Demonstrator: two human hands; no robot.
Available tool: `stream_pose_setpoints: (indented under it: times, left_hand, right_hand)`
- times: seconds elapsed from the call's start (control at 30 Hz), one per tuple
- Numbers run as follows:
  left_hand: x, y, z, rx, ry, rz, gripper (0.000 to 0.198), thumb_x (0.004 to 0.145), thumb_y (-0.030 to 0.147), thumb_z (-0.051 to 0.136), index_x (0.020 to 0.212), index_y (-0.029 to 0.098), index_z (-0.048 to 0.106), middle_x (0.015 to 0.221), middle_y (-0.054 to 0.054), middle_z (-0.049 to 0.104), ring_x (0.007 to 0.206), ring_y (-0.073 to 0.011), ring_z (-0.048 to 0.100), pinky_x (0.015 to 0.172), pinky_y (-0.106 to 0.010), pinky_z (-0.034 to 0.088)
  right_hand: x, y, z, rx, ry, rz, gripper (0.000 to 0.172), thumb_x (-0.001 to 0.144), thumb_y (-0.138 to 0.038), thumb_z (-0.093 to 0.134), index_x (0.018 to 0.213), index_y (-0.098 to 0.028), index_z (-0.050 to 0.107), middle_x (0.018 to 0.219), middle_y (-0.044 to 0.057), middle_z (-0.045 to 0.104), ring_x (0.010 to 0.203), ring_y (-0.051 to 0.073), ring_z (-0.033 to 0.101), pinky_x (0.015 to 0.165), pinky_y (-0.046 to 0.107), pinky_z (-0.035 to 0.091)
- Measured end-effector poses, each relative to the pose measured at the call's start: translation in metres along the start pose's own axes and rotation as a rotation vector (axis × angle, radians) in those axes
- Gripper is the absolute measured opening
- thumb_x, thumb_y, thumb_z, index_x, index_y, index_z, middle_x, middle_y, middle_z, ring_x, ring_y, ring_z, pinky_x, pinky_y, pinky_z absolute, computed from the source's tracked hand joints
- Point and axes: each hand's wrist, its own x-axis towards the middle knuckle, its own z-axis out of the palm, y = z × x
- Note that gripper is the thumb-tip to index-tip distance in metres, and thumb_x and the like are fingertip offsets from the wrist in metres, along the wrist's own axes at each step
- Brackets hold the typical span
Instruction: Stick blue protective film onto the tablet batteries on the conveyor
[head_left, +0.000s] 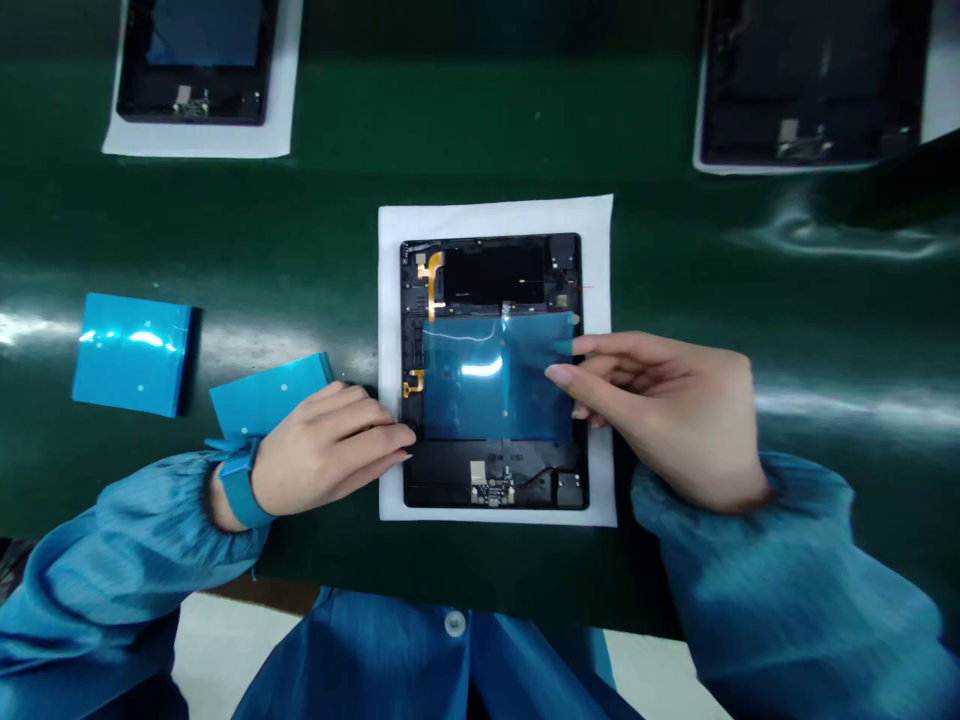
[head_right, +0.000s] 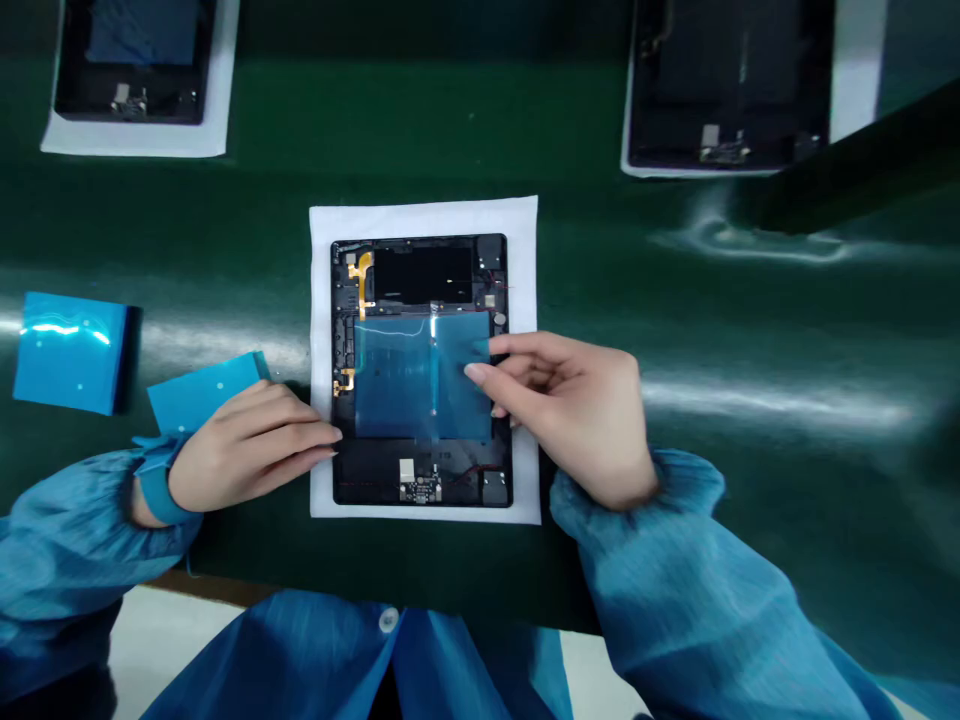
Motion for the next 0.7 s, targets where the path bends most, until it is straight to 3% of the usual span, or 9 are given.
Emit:
stream_pose_setpoints:
  times: [0.17,0.27,0.53,0.7]
  left_hand:
    - [0.008,0.021,-0.044,0.142,-0.094,-0.092,0.019,0.094,0.018,0.067,0.113,0.015,0.066,0.096,-0.006,0.068,0.081,-0.0191,0.058,0.07,-0.035,0.047]
    - [0.027,0.021,-0.054,0.227,-0.195,-0.084,0.021,0.098,0.022,0.059,0.115,0.013,0.067,0.099,-0.009,0.067,0.085,-0.023,0.059,0.073,-0.039,0.049]
    - [0.073,0.006,-0.018,0.362,-0.366,-0.076,0.036,0.103,0.025,0.041,0.13,0.018,0.065,0.102,-0.009,0.066,0.091,-0.0247,0.062,0.077,-0.038,0.05]
    - [0.083,0.01,-0.008,0.417,-0.456,-0.045,0.047,0.099,0.018,0.043,0.144,0.025,0.056,0.107,-0.011,0.062,0.093,-0.0256,0.059,0.077,-0.038,0.046]
  right_hand:
    - [-0.002,-0.003,0.002,-0.117,0.066,-0.113,0.032,0.081,-0.035,0.08,0.108,-0.02,0.074,0.073,-0.002,0.072,0.061,0.013,0.065,0.066,0.032,0.06]
    - [-0.001,-0.004,0.002,-0.224,0.066,-0.207,0.031,0.083,-0.029,0.078,0.113,-0.021,0.073,0.075,-0.002,0.072,0.061,0.013,0.064,0.07,0.033,0.06]
    - [0.005,0.002,0.003,-0.35,0.043,-0.372,0.03,0.086,-0.021,0.073,0.115,-0.019,0.068,0.075,-0.002,0.068,0.059,0.012,0.06,0.069,0.031,0.057]
    - [0.006,0.002,0.005,-0.439,0.163,-0.398,0.027,0.088,-0.018,0.066,0.115,-0.019,0.068,0.09,0.003,0.064,0.059,0.012,0.055,0.067,0.032,0.056]
